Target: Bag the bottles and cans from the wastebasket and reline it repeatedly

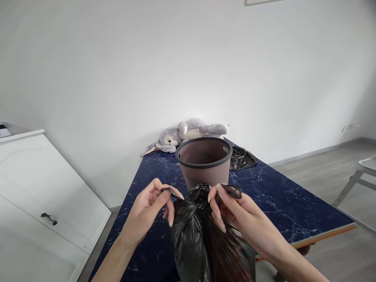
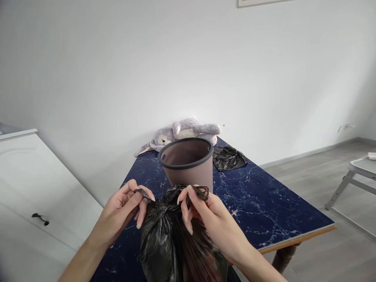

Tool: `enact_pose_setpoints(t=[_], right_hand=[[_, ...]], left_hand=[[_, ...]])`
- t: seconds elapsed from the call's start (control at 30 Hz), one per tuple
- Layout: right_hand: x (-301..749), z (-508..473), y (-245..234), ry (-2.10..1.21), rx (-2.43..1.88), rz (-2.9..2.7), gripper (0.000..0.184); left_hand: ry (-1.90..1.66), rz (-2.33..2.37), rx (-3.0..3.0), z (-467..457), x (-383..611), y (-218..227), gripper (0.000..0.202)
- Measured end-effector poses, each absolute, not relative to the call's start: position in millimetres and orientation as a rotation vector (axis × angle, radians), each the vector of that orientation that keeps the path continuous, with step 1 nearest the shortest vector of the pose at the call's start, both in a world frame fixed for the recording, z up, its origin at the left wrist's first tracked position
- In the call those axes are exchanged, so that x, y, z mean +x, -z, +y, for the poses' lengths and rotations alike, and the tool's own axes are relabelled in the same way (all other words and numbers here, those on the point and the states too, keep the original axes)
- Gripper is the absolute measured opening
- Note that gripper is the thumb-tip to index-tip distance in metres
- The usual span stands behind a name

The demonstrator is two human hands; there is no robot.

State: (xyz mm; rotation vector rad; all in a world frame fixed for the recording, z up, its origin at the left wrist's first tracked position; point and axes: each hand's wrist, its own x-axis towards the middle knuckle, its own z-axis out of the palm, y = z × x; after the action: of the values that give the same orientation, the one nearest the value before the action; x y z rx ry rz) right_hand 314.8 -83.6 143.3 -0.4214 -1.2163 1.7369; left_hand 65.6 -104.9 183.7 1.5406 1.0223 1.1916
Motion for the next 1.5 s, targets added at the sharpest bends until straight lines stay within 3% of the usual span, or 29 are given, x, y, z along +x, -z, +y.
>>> enact_pose_setpoints(t=[0.33, 0.73, 0.87, 0.97, 1.03, 1.3, 1.43, 1.5], right_hand=[[317.7, -102.3, -166.7, -1.427, -0.484, -1.698, 0.047], [322.6, -107.4, -145.1, -1.302, -0.569, -1.804, 0.045], [316.4, -107.9, -133.4, -0.879, -0.707, -1.838, 0.023], [306.1, -106.7, -132.8, -0.643, -0.690, -1.934, 0.041], [299.5, -105.8, -135.3, -0.587, -0.677, -2.013, 0.038], [293.1, -107.8, -136.9, -0.840, -0.520, -2.147, 0.027], [291.6, -109.9, -135.1, -0.836, -0.453, -2.090, 0.008], [295.3, -112.8, -140.5, -0.884, -0.397, -1.996, 0.012]], left_hand=[[-1.097, 0.919, 1.789, -118.5, 89.3, -226.0, 0.029], [-1.136, 0.990, 1.749, -117.8, 51.3, -203.5, 0.032], [-1.189, 0.945, 1.685, -121.7, 59.3, -202.6, 0.031], [-1.215, 0.890, 1.670, -124.2, 71.5, -205.1, 0.030], [-1.203, 0.858, 1.664, -126.2, 78.6, -206.3, 0.028], [-1.220, 0.823, 1.538, -134.6, 86.8, -203.0, 0.030], [-1.175, 0.779, 1.549, -136.5, 87.3, -201.7, 0.028], [-1.164, 0.794, 1.567, -134.2, 83.3, -198.6, 0.025]])
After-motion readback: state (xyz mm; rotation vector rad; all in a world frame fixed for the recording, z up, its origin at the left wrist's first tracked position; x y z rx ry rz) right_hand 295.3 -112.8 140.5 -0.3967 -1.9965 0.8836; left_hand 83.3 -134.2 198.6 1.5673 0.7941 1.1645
